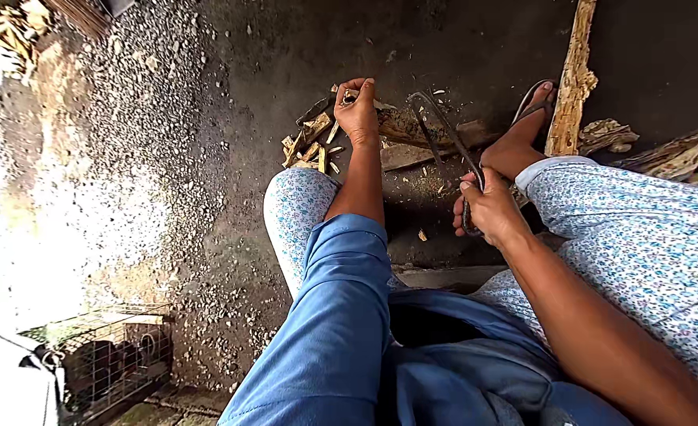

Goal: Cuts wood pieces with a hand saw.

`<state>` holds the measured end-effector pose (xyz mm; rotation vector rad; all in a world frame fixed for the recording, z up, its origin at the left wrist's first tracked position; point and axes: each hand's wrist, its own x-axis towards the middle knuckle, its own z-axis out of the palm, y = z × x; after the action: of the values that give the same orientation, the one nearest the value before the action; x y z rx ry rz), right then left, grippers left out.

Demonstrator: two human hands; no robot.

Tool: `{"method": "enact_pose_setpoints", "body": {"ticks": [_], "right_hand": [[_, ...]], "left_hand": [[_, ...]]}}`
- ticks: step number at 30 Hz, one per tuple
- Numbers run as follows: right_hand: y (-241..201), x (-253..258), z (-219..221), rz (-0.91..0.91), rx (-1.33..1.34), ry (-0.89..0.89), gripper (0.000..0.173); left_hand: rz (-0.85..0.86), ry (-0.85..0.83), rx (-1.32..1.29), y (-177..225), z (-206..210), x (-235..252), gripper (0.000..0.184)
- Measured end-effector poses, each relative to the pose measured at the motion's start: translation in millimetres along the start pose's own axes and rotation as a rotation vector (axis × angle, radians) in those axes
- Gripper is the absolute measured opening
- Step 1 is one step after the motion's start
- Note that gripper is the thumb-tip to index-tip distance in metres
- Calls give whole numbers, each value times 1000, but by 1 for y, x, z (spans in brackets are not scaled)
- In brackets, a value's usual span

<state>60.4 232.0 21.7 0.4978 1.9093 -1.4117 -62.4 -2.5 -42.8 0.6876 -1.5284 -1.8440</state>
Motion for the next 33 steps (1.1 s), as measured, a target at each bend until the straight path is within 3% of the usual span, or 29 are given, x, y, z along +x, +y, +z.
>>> {"method": "enact_pose_setpoints", "body": {"ticks": [4, 13, 24, 29, 33], "right_hand": [[15, -32, -11, -29, 20, 23, 23], [25, -22, -4, -106, 10, 45, 21], [15, -29, -7, -53, 1, 17, 21], [-14, 43, 21, -36, 38, 6, 23], [-14, 71, 34, -96, -2, 19, 25]], "left_hand": [[-13, 55, 27, -10, -7, 9, 18], [-63, 127, 62, -6, -5, 14, 11], [-64, 62, 65, -4, -7, 12, 6], [-8, -51, 69, -3, -2, 9, 11], [11, 0, 92, 4, 1, -1, 13]]}}
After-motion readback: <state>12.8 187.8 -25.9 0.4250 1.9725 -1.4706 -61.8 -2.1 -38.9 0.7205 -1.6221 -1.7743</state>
